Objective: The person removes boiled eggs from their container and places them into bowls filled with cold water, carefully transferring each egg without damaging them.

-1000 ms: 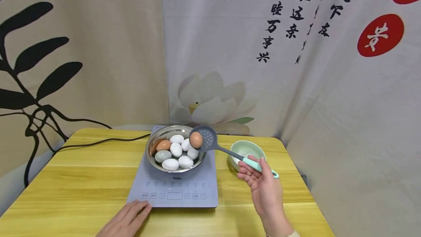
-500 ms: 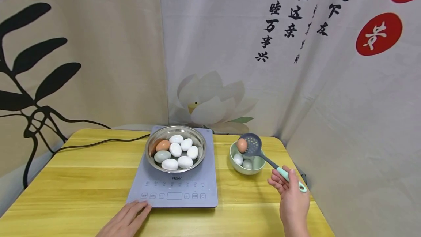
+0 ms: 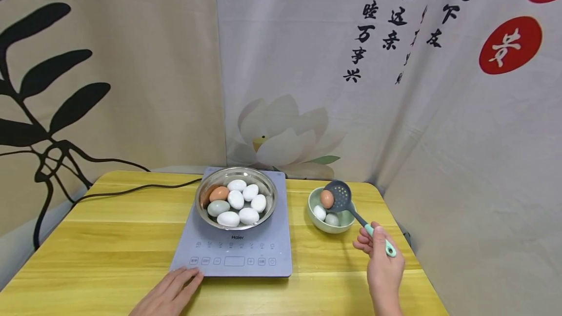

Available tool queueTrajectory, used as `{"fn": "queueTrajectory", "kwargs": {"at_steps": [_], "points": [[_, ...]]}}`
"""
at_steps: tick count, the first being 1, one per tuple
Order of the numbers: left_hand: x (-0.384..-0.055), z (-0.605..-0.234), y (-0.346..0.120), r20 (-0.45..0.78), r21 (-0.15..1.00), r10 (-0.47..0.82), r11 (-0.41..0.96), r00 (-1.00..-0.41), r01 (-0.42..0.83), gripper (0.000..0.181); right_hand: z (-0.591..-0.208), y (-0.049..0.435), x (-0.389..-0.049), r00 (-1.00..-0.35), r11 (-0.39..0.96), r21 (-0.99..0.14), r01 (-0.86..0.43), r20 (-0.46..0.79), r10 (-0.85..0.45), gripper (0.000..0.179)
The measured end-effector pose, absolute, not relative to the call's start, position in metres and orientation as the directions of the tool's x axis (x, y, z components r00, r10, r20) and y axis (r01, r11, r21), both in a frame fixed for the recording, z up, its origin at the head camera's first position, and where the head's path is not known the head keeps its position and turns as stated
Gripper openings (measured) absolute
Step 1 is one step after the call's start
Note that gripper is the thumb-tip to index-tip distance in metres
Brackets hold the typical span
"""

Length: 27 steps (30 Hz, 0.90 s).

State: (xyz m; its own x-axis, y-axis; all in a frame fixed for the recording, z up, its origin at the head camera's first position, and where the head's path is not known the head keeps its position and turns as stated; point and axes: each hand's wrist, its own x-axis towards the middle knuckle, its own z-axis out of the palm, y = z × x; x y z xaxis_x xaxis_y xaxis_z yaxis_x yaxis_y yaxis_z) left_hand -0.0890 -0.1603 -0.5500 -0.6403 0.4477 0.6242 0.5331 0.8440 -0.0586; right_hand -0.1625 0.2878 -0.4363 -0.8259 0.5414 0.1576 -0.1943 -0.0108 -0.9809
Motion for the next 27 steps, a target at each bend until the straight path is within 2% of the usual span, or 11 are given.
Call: {"fn": "queueTrajectory", "kwargs": {"at_steps": [18, 27], "points": [[-0.089, -0.5512, -0.1591, 0.646, -0.055, 0.434, 0.847, -0.628, 0.529, 0.09, -0.4404, 0.2828, -0.1616, -0.802, 0.149, -0.963, -0.223, 0.268, 0.534, 0.034], [-0.0889, -0.5518, -0.1593, 0.653, -0.051, 0.43, 0.846, -0.624, 0.53, 0.09, -0.4405, 0.2843, -0.1612, -0.806, 0.165, -0.965, -0.203, 0.26, 0.532, 0.037]]}}
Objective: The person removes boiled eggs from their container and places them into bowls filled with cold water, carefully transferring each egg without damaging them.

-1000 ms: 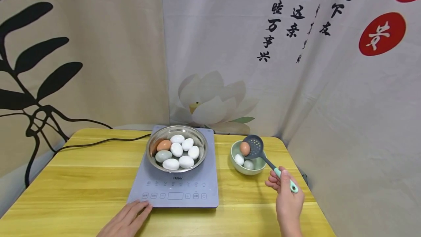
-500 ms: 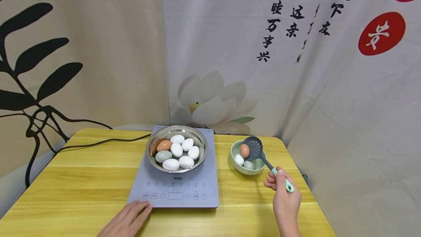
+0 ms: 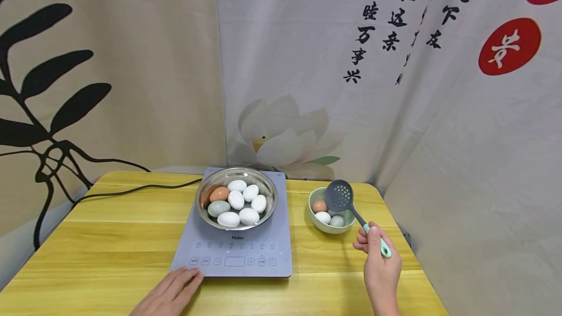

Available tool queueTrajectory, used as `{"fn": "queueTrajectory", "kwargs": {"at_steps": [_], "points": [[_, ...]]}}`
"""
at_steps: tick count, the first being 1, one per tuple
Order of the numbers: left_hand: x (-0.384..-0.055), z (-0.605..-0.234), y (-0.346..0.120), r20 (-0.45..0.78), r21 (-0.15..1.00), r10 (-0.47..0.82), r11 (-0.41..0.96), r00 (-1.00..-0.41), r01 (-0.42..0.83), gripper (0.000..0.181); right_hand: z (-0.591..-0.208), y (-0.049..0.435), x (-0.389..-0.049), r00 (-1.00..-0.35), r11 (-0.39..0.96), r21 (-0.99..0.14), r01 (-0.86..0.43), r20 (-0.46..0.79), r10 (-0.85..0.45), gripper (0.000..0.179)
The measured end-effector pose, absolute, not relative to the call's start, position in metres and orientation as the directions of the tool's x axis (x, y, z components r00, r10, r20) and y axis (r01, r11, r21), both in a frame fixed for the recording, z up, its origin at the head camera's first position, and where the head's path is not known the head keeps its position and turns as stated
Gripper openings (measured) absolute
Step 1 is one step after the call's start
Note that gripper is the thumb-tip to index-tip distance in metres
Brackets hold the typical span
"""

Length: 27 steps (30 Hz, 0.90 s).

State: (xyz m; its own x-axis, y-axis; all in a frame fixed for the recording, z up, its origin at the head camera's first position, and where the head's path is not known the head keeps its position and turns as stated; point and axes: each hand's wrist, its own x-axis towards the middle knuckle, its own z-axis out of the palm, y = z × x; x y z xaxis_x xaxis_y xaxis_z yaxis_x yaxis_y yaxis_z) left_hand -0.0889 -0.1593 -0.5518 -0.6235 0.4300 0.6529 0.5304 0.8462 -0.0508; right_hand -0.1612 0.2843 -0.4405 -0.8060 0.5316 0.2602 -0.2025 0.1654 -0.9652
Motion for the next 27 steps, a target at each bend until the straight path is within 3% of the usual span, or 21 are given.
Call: {"fn": "queueTrajectory", "kwargs": {"at_steps": [11, 16, 19, 22, 27], "points": [[-0.088, -0.552, -0.16, 0.642, -0.054, 0.435, 0.847, -0.631, 0.529, 0.09, -0.438, 0.281, -0.16, -0.8, 0.139, -0.958, -0.253, 0.287, 0.527, 0.032], [-0.089, -0.552, -0.162, 0.637, -0.047, 0.438, 0.843, -0.634, 0.535, 0.09, -0.42, 0.261, -0.15, -0.793, 0.154, -0.919, -0.364, 0.392, 0.466, 0.032], [-0.089, -0.552, -0.162, 0.634, -0.044, 0.439, 0.843, -0.636, 0.537, 0.091, -0.411, 0.241, -0.144, -0.797, 0.168, -0.861, -0.48, 0.508, 0.328, 0.033], [-0.088, -0.552, -0.162, 0.632, -0.048, 0.44, 0.843, -0.638, 0.535, 0.09, -0.407, 0.221, -0.143, -0.761, 0.105, -0.768, -0.632, 0.64, 0.107, 0.032], [-0.089, -0.551, -0.162, 0.626, -0.066, 0.453, 0.842, -0.634, 0.536, 0.091, -0.41, 0.195, -0.15, -0.604, -0.008, -0.625, -0.781, 0.757, -0.248, 0.037]]}}
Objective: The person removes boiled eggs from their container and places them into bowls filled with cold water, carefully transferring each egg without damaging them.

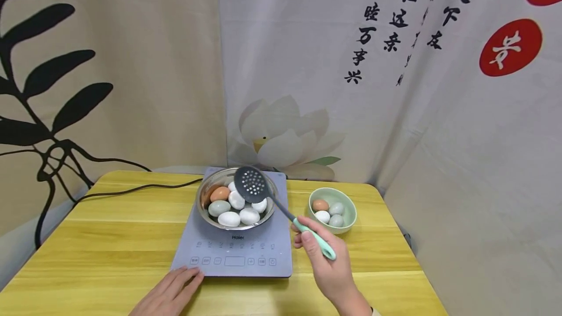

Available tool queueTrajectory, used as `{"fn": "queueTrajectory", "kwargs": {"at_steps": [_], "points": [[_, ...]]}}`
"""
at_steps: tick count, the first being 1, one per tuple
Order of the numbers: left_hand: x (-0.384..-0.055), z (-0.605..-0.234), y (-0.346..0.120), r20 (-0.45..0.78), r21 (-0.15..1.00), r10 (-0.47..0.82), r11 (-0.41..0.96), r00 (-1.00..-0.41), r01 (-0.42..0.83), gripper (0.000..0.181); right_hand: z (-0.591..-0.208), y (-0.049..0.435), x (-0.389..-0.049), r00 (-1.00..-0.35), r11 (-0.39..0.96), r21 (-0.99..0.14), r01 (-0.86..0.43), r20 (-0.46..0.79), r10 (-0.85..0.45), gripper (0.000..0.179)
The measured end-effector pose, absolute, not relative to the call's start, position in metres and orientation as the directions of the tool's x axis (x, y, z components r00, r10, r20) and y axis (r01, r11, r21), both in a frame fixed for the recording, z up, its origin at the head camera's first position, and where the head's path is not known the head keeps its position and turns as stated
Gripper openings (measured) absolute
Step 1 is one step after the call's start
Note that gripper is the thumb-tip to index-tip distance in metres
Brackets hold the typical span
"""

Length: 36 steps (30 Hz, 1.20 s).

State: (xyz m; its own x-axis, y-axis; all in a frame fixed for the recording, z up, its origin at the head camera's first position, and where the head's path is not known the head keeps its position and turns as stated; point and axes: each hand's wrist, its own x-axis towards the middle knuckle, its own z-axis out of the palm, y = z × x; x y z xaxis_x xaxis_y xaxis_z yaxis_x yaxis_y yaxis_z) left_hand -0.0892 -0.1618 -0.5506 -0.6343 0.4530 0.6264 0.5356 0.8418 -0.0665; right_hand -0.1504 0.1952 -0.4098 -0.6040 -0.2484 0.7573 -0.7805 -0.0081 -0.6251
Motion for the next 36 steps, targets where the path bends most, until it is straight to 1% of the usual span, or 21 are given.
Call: {"fn": "queueTrajectory", "kwargs": {"at_steps": [3, 5, 6, 8, 10, 12, 16, 22, 26, 30, 33, 35, 36], "points": [[-0.09, -0.55, -0.161, 0.626, -0.078, 0.465, 0.836, -0.626, 0.543, 0.092, -0.413, 0.188, -0.156, -0.473, 0.049, -0.495, -0.868, 0.791, -0.387, 0.037], [-0.091, -0.549, -0.162, 0.63, -0.085, 0.474, 0.829, -0.615, 0.552, 0.092, -0.413, 0.187, -0.16, -0.382, 0.079, -0.391, -0.917, 0.807, -0.45, 0.033], [-0.091, -0.549, -0.162, 0.632, -0.087, 0.477, 0.826, -0.61, 0.556, 0.092, -0.413, 0.187, -0.161, -0.348, 0.093, -0.346, -0.933, 0.81, -0.472, 0.031], [-0.092, -0.549, -0.163, 0.635, -0.089, 0.483, 0.821, -0.603, 0.564, 0.092, -0.411, 0.189, -0.163, -0.296, 0.115, -0.277, -0.954, 0.806, -0.513, 0.029], [-0.093, -0.549, -0.164, 0.64, -0.092, 0.486, 0.817, -0.595, 0.569, 0.092, -0.408, 0.192, -0.165, -0.276, 0.129, -0.246, -0.961, 0.787, -0.552, 0.031], [-0.094, -0.549, -0.164, 0.643, -0.092, 0.486, 0.816, -0.592, 0.57, 0.092, -0.404, 0.195, -0.165, -0.28, 0.145, -0.242, -0.959, 0.758, -0.589, 0.032], [-0.093, -0.551, -0.165, 0.645, -0.084, 0.483, 0.815, -0.592, 0.573, 0.092, -0.4, 0.199, -0.164, -0.328, 0.173, -0.286, -0.943, 0.699, -0.635, 0.034], [-0.093, -0.552, -0.164, 0.646, -0.08, 0.478, 0.818, -0.595, 0.57, 0.091, -0.395, 0.203, -0.165, -0.366, 0.142, -0.366, -0.92, 0.669, -0.647, 0.039], [-0.093, -0.552, -0.164, 0.649, -0.083, 0.482, 0.814, -0.588, 0.575, 0.091, -0.39, 0.205, -0.165, -0.395, 0.16, -0.394, -0.905, 0.643, -0.656, 0.042], [-0.093, -0.551, -0.164, 0.643, -0.085, 0.48, 0.818, -0.596, 0.568, 0.091, -0.388, 0.204, -0.159, -0.471, 0.217, -0.448, -0.867, 0.596, -0.65, 0.043], [-0.092, -0.55, -0.163, 0.631, -0.08, 0.477, 0.825, -0.612, 0.56, 0.091, -0.39, 0.199, -0.153, -0.536, 0.233, -0.516, -0.824, 0.579, -0.614, 0.042], [-0.091, -0.55, -0.163, 0.622, -0.075, 0.475, 0.828, -0.623, 0.556, 0.092, -0.392, 0.196, -0.15, -0.552, 0.242, -0.525, -0.816, 0.584, -0.596, 0.041], [-0.09, -0.549, -0.163, 0.618, -0.074, 0.474, 0.83, -0.627, 0.553, 0.092, -0.392, 0.194, -0.148, -0.549, 0.25, -0.515, -0.82, 0.585, -0.596, 0.041]]}}
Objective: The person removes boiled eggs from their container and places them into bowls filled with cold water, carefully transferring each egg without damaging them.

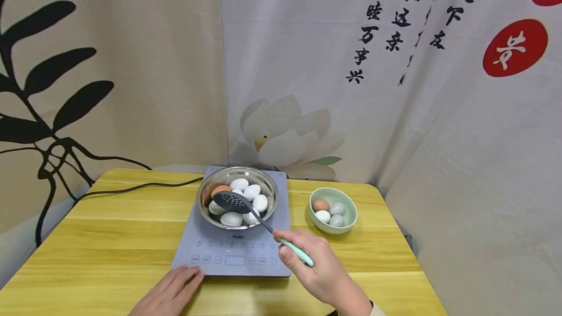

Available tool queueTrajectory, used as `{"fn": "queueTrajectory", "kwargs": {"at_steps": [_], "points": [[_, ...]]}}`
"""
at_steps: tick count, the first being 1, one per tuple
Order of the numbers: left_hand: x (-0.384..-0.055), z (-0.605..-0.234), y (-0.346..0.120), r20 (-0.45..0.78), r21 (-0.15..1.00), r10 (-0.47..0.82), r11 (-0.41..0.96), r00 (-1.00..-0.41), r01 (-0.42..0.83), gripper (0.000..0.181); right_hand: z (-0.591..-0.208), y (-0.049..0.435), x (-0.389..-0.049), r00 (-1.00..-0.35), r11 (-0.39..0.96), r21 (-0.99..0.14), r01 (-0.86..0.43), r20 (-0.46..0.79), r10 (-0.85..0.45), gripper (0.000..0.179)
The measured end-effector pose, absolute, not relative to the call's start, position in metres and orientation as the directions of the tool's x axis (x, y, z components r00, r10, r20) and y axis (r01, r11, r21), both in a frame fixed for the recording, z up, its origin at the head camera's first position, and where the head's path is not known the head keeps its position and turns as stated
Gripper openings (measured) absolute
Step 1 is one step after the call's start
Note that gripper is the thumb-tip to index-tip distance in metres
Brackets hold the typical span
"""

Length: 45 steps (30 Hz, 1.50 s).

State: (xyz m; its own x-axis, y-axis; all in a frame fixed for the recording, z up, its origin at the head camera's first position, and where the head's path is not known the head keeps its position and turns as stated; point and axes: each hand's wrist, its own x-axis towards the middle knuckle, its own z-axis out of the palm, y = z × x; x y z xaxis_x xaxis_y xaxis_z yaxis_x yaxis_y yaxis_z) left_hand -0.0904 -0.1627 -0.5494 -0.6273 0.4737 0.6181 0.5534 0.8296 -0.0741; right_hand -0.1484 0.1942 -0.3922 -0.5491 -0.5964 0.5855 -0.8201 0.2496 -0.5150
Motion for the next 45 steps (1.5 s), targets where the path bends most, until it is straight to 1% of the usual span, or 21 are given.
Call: {"fn": "queueTrajectory", "kwargs": {"at_steps": [4, 6, 8, 10, 13, 17, 19, 22, 24, 27, 29, 32, 34, 36, 38, 42, 45], "points": [[-0.09, -0.548, -0.163, 0.611, -0.07, 0.469, 0.834, -0.637, 0.547, 0.092, -0.394, 0.193, -0.149, -0.495, 0.263, -0.442, -0.858, 0.573, -0.653, 0.041], [-0.09, -0.548, -0.163, 0.611, -0.067, 0.468, 0.835, -0.639, 0.547, 0.092, -0.396, 0.194, -0.15, -0.49, 0.253, -0.45, -0.857, 0.553, -0.674, 0.042], [-0.09, -0.549, -0.163, 0.615, -0.066, 0.466, 0.834, -0.636, 0.548, 0.092, -0.398, 0.195, -0.151, -0.532, 0.242, -0.522, -0.818, 0.524, -0.665, 0.039], [-0.091, -0.55, -0.163, 0.622, -0.065, 0.465, 0.833, -0.63, 0.55, 0.092, -0.4, 0.195, -0.152, -0.601, 0.218, -0.628, -0.747, 0.497, -0.626, 0.037], [-0.092, -0.551, -0.163, 0.638, -0.065, 0.464, 0.828, -0.615, 0.557, 0.092, -0.404, 0.193, -0.153, -0.685, 0.156, -0.747, -0.646, 0.478, -0.549, 0.034], [-0.093, -0.551, -0.163, 0.647, -0.066, 0.464, 0.824, -0.605, 0.562, 0.093, -0.406, 0.19, -0.158, -0.757, 0.046, -0.833, -0.551, 0.477, -0.447, 0.036], [-0.093, -0.551, -0.163, 0.647, -0.068, 0.465, 0.824, -0.604, 0.562, 0.092, -0.406, 0.19, -0.16, -0.812, 0.0, -0.883, -0.469, 0.431, -0.394, 0.042], [-0.093, -0.55, -0.163, 0.641, -0.066, 0.465, 0.825, -0.61, 0.561, 0.091, -0.405, 0.19, -0.164, -0.893, -0.071, -0.949, -0.306, 0.312, -0.324, 0.055], [-0.092, -0.55, -0.163, 0.635, -0.063, 0.463, 0.828, -0.618, 0.557, 0.091, -0.405, 0.191, -0.167, -0.923, -0.126, -0.97, -0.208, 0.237, -0.302, 0.056], [-0.091, -0.549, -0.162, 0.627, -0.058, 0.46, 0.832, -0.628, 0.551, 0.091, -0.407, 0.192, -0.171, -0.934, -0.203, -0.971, -0.125, 0.184, -0.307, 0.046], [-0.091, -0.549, -0.162, 0.622, -0.055, 0.458, 0.835, -0.636, 0.548, 0.091, -0.408, 0.192, -0.172, -0.927, -0.209, -0.97, -0.126, 0.19, -0.322, 0.036], [-0.09, -0.548, -0.161, 0.613, -0.049, 0.455, 0.838, -0.646, 0.543, 0.091, -0.412, 0.19, -0.172, -0.911, -0.118, -0.967, -0.226, 0.253, -0.326, 0.029], [-0.09, -0.547, -0.161, 0.608, -0.048, 0.454, 0.84, -0.651, 0.541, 0.091, -0.413, 0.188, -0.172, -0.911, -0.04, -0.957, -0.288, 0.286, -0.298, 0.03], [-0.089, -0.547, -0.161, 0.606, -0.047, 0.453, 0.841, -0.654, 0.538, 0.091, -0.414, 0.185, -0.174, -0.923, 0.005, -0.954, -0.3, 0.289, -0.254, 0.035], [-0.089, -0.547, -0.161, 0.608, -0.046, 0.451, 0.842, -0.654, 0.538, 0.091, -0.414, 0.184, -0.177, -0.946, -0.008, -0.967, -0.254, 0.25, -0.207, 0.038], [-0.09, -0.549, -0.161, 0.623, -0.048, 0.45, 0.838, -0.64, 0.543, 0.089, -0.414, 0.183, -0.185, -0.988, -0.149, -0.986, -0.078, 0.097, -0.123, 0.036], [-0.091, -0.55, -0.162, 0.635, -0.054, 0.453, 0.834, -0.626, 0.549, 0.089, -0.414, 0.187, -0.189, -0.996, -0.254, -0.967, 0.026, -0.003, -0.093, 0.037]]}}
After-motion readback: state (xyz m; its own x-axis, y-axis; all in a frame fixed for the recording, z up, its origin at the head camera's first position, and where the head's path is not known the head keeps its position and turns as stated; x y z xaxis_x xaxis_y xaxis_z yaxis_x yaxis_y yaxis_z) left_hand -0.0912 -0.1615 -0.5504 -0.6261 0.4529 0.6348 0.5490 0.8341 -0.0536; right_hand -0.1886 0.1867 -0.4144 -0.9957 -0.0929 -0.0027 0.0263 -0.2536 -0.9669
